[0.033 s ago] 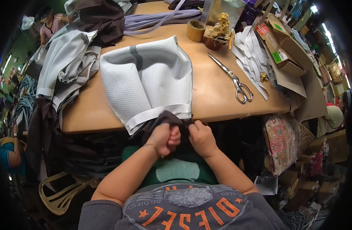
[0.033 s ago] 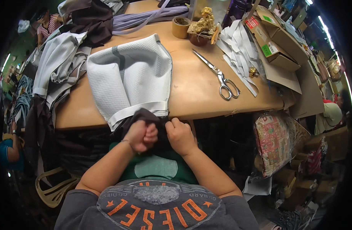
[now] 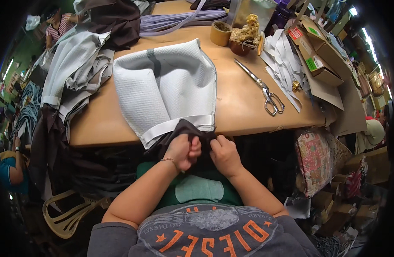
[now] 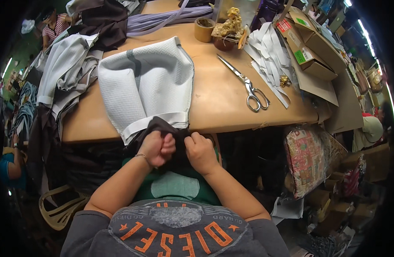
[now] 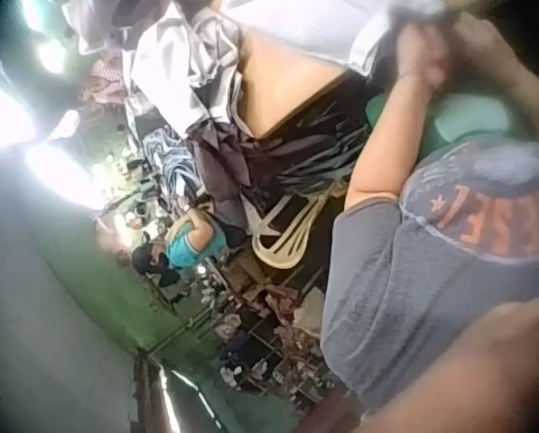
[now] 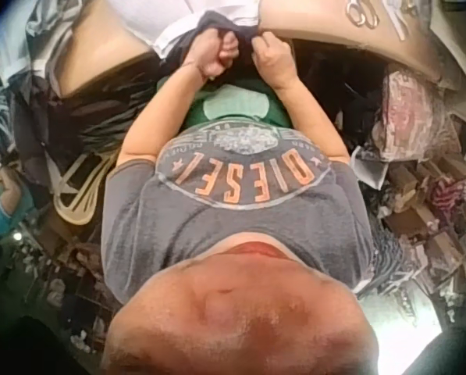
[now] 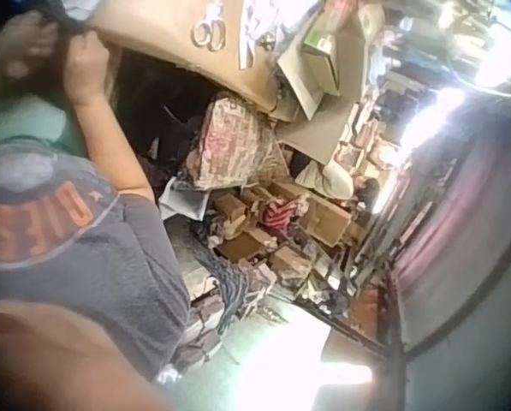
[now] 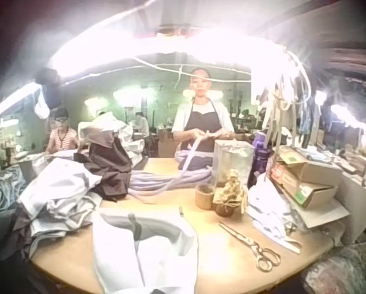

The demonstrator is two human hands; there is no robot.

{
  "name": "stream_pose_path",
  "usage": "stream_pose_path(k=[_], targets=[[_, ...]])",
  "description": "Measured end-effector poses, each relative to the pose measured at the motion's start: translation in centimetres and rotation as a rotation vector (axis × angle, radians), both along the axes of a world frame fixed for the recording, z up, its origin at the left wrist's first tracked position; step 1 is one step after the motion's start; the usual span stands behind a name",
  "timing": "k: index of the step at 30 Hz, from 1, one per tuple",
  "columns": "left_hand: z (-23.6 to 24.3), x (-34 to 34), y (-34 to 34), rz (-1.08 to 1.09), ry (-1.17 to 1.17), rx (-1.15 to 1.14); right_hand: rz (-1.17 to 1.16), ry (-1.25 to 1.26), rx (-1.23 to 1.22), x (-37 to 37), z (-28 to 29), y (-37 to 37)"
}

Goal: The person manipulates two pieces of leather at a workstation, aligning edges and using a pair of shears to trim excess material. The person continues by manually adjusting the alignment and smoothing the surfaces of the leather pieces together.

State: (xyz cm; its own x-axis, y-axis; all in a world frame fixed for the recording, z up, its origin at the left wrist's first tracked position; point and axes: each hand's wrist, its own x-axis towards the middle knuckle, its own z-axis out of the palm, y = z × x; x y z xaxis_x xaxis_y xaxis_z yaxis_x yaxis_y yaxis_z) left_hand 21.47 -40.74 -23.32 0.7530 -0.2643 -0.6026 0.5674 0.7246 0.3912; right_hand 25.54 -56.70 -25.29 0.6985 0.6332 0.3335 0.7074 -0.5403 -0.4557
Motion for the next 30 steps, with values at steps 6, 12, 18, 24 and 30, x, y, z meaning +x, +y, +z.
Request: stream_pose_path(k=[6, 12, 18, 24, 30], targets=[[-0.3, -0.9, -0.5, 0.571, -0.297, -0.221, -0.010, 0.244, 0.273, 0.4, -0.1, 0.8], [-5.1, -2.2, 3.8, 0.524, -0.993, 1.345, 0.206, 0.174, 0.465, -1.3, 0.5, 4.4], [4.5, -4.6, 3.6, -0.682, -0.785, 2.388, 0.189, 0.924, 0.795, -3.3, 0.3, 6.4], [1.5, -5.5, 2.8, -0.114, -0.845, 2.042, 0.332, 0.563, 0.583, -2.9, -0.6, 6.9], [0.9, -5.0, 2.2, 0.412, -0.504, 1.581, 0.296, -0.059, 0.110, -3.0, 0.0, 6.5]])
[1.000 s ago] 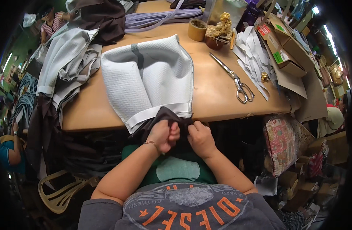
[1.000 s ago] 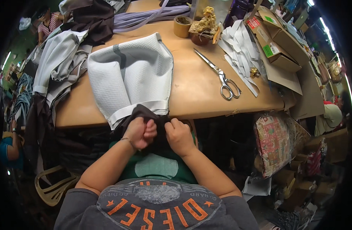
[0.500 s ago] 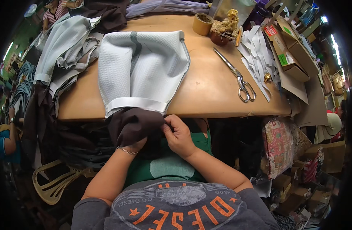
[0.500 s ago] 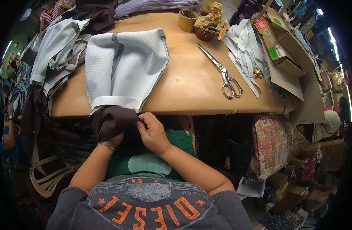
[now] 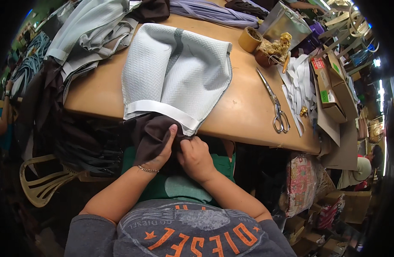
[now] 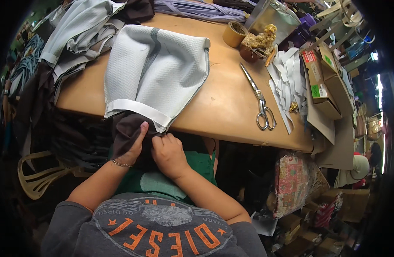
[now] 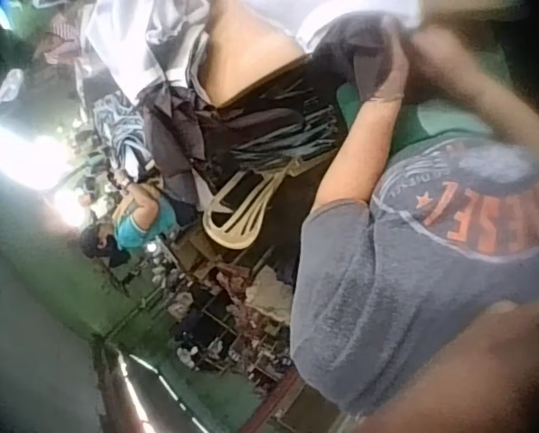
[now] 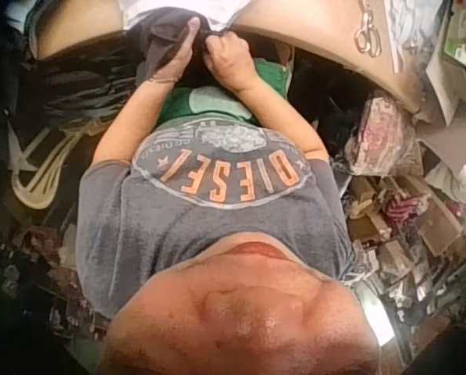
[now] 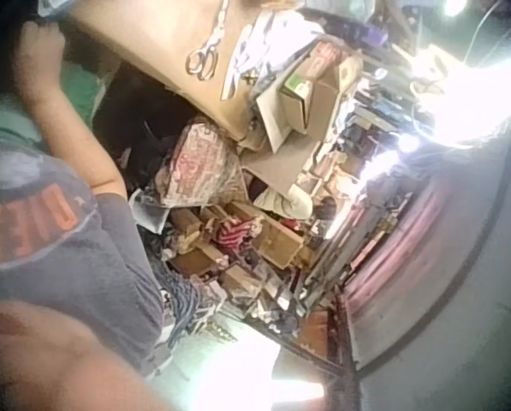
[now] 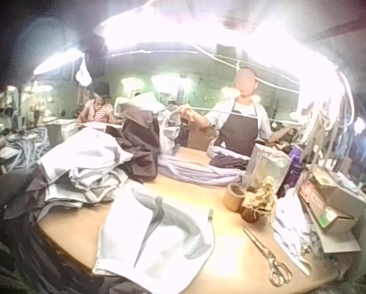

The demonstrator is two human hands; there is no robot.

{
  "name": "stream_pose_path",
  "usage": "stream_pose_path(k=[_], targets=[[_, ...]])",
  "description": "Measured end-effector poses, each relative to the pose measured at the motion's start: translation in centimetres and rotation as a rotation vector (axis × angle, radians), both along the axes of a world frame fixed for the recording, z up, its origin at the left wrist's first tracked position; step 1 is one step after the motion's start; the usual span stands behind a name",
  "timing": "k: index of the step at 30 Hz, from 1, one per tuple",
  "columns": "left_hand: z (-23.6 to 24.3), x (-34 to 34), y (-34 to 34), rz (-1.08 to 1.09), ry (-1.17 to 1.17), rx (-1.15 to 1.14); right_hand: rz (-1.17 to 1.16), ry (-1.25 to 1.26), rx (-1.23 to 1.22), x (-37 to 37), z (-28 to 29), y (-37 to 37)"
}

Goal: The person manipulates two pieces of leather at a workstation, aligning edges and using a pair of shears to trim excess material. The person continues by manually adjusting the alignment and smoothing the surfaces of the leather pieces together.

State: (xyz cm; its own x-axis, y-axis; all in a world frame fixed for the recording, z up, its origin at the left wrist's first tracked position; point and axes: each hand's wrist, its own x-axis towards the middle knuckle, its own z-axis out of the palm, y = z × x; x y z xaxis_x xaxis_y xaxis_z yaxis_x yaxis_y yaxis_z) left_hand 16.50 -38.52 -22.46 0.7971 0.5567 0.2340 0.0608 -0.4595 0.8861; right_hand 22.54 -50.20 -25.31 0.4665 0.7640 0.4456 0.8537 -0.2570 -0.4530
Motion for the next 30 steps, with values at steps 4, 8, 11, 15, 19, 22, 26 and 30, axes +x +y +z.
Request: stream_pose_path(k=[4, 8, 11, 15, 19, 22, 26, 30], targets=[[0.0, -0.8, 1.2, -0.074, -0.022, 0.070, -0.136, -0.187, -0.148, -0.4, 1.1, 0.4], [-0.6, -0.6, -0.6, 0.283, -0.006, -1.239, -0.134, -0.149, -0.102, 0.0, 1.3, 0.3], [0.3, -0.7, -0.8, 0.258, 0.037, -1.250, -0.086, 0.182, 0.099, 0.4, -0.1, 0.0], [0.3, -0.2, -0.9, 0.034, -0.259, -1.309, -0.006, 0.160, 0.000, 0.0, -0.6, 0.0], [0.3, -0.6, -0.1, -0.151, -0.459, -1.637, 0.099, -0.014, -0.219, 0.0, -1.5, -0.1], [0.7, -1.0, -0.5, -0.146, -0.287, -1.480, 0.167, 0.001, -0.121, -0.3, -1.8, 0.6], [0.1, -0.9, -1.1, -0.107, 0.056, -0.904, 0.013, 0.664, -0.024, -0.6, -0.4, 1.1], [0.0, -0.4, -0.3, -0.085, -0.146, -0.818, 0.100, 0.323, -0.309, 1.3, -1.7, 0.5]])
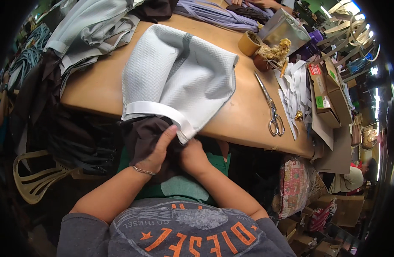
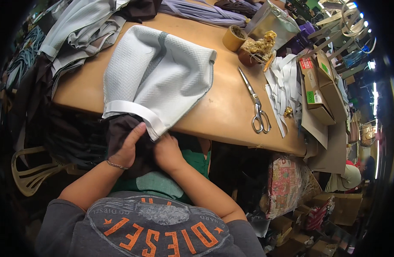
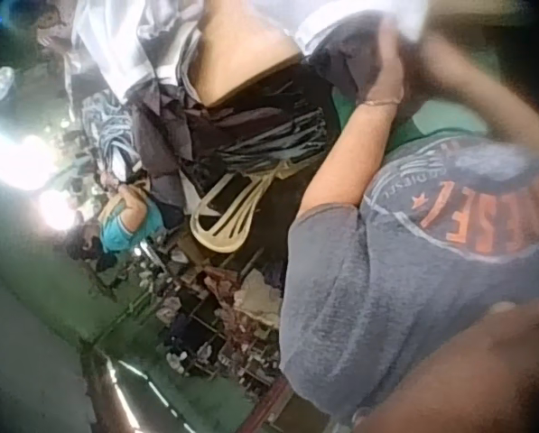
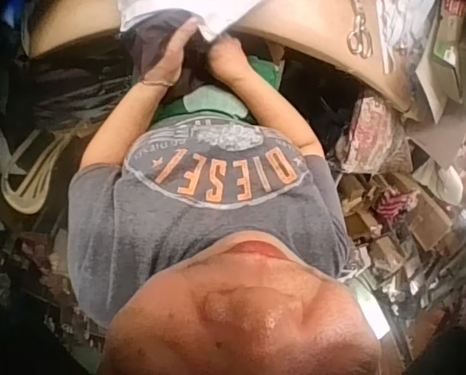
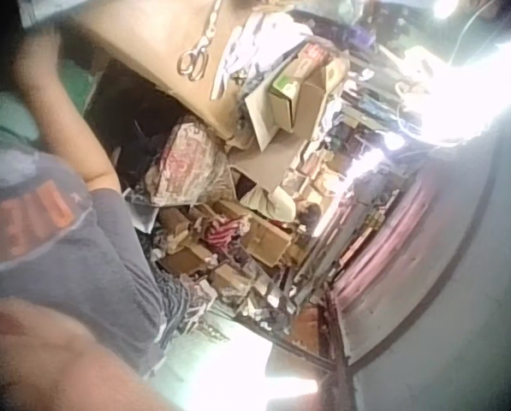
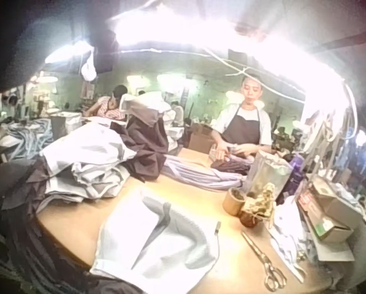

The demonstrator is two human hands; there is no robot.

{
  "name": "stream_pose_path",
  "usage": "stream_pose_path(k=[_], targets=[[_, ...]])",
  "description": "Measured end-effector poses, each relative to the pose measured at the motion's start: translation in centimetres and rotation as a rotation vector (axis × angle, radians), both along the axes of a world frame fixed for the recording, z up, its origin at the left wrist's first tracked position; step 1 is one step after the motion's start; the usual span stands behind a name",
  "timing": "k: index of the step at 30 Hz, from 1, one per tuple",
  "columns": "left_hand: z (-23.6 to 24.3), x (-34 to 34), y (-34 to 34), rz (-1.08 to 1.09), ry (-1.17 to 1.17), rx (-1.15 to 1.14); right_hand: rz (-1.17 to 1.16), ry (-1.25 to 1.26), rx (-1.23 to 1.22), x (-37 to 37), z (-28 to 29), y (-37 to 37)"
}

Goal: The person manipulates two pieces of leather at a workstation, aligning edges and using a pair of shears to trim excess material. The person continues by manually adjusting the alignment and smoothing the surfaces of the leather pieces together.

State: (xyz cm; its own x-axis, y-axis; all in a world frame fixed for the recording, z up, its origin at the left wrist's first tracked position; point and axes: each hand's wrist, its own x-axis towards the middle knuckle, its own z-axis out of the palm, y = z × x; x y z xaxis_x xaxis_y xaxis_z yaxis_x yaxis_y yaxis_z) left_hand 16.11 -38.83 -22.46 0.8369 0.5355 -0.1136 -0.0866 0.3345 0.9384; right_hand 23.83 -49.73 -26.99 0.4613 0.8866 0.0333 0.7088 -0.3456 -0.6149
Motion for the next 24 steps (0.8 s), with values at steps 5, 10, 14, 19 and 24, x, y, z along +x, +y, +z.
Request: stream_pose_path(k=[5, 10, 14, 19, 24], targets=[[1.2, 0.7, -0.3, 0.004, -0.179, -0.816, -0.228, 0.761, 0.518, -1.2, 1.1, -0.8], [1.5, -0.4, -0.3, -0.081, -0.150, -1.059, -0.083, -0.051, 0.435, -0.3, 2.1, 0.0], [1.2, -0.6, -0.1, -0.237, -0.144, -0.869, -0.178, 0.222, 0.316, -0.5, 2.8, 0.4], [-0.4, -0.8, 0.5, -0.375, -0.183, -1.011, -0.058, 0.182, 0.328, -0.6, 2.6, -0.1], [1.0, -0.9, -1.1, -0.297, -0.254, -1.155, 0.032, 0.285, 0.245, 0.4, 3.0, -0.5]])
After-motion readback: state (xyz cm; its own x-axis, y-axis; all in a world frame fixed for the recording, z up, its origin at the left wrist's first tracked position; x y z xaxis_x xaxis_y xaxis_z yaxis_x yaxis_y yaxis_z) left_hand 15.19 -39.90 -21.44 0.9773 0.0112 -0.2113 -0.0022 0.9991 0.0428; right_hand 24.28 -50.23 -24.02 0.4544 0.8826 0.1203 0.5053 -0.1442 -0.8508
